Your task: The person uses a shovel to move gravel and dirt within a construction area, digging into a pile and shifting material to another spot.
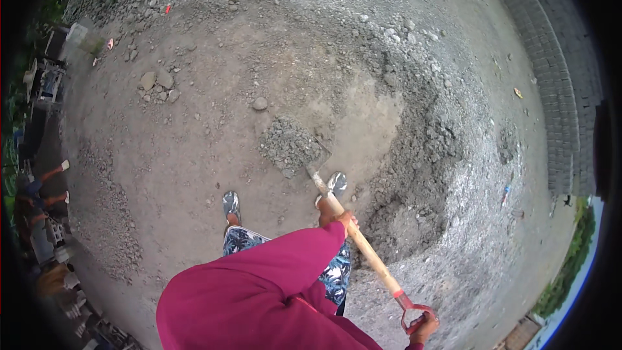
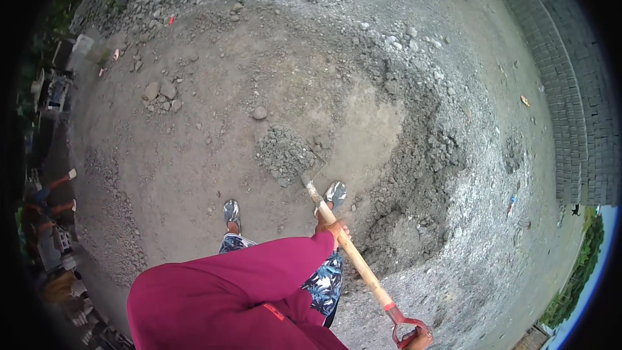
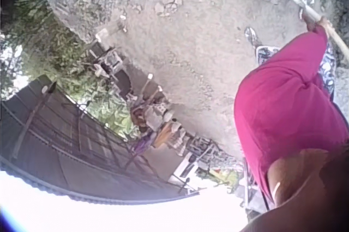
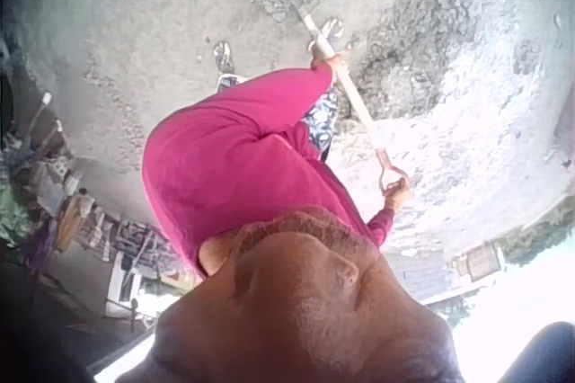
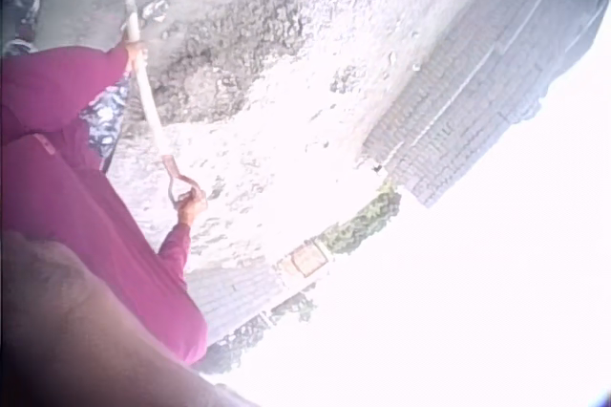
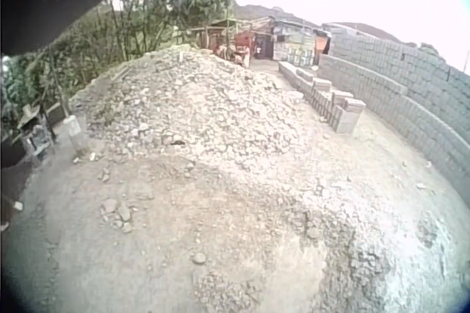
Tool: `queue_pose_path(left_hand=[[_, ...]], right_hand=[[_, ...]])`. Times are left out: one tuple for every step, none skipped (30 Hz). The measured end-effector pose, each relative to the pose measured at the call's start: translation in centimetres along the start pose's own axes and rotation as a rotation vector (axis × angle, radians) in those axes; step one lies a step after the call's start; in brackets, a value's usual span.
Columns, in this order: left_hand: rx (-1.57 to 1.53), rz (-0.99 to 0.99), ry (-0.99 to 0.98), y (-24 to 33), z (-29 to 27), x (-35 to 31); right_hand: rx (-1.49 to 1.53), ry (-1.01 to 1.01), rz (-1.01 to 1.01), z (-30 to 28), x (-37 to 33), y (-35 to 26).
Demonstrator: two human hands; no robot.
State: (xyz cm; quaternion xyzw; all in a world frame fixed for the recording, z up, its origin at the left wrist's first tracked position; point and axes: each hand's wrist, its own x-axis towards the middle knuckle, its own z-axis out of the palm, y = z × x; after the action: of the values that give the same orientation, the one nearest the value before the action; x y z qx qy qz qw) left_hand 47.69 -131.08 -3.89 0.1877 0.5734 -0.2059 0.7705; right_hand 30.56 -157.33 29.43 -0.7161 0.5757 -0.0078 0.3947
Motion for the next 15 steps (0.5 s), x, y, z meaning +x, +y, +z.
queue_pose_path(left_hand=[[-0.047,0.083,-0.061,1.1,-2.7,-1.1],[-0.11,0.152,-0.067,3.7,-5.7,-2.0],[-0.171,0.228,-0.075,6.6,-8.7,-3.0],[-0.19,0.119,-0.016,9.9,-11.4,-4.4],[-0.237,0.018,0.05,12.8,-15.5,-5.2],[-0.332,0.083,0.071,17.0,-19.5,-5.5],[-0.401,0.245,0.117,21.0,-24.7,-6.0],[-0.456,0.402,0.189,24.2,-30.4,-7.1],[-0.528,0.414,0.324,28.8,-35.3,-8.5],[-0.606,0.417,0.332,33.6,-41.5,-10.5],[-0.585,0.579,0.404,38.6,-46.3,-13.3],[-0.633,0.749,0.481,43.4,-53.9,-17.0],[-0.597,0.852,0.593,48.7,-57.7,-21.2],[-0.604,0.888,0.702,53.1,-60.6,-25.7],[-0.607,1.059,0.72,55.3,-64.8,-30.3]], right_hand=[[-0.063,-0.055,-0.072,1.3,-1.9,-0.7],[-0.129,-0.125,-0.147,2.7,-4.0,-1.7],[-0.42,-0.285,-0.165,3.8,-6.6,-3.3],[-0.459,-0.344,-0.219,6.0,-8.4,-2.9],[-0.435,-0.411,-0.261,8.6,-9.7,-1.3],[-0.39,-0.484,-0.305,12.3,-11.3,-1.1],[-0.242,-0.593,-0.277,17.6,-12.7,-0.6],[-0.105,-0.705,-0.209,23.2,-14.0,1.1],[-0.11,-0.752,-0.177,27.8,-17.6,1.1],[-0.118,-0.796,-0.133,33.1,-21.4,1.5],[-0.163,-0.92,-0.164,37.6,-25.7,1.9],[-0.155,-1.044,-0.115,42.5,-32.9,2.0],[-0.044,-1.151,-0.168,45.7,-41.3,0.8],[-0.014,-1.416,-0.151,47.7,-48.3,0.0],[0.063,-1.687,-0.115,47.8,-58.3,-0.6]])
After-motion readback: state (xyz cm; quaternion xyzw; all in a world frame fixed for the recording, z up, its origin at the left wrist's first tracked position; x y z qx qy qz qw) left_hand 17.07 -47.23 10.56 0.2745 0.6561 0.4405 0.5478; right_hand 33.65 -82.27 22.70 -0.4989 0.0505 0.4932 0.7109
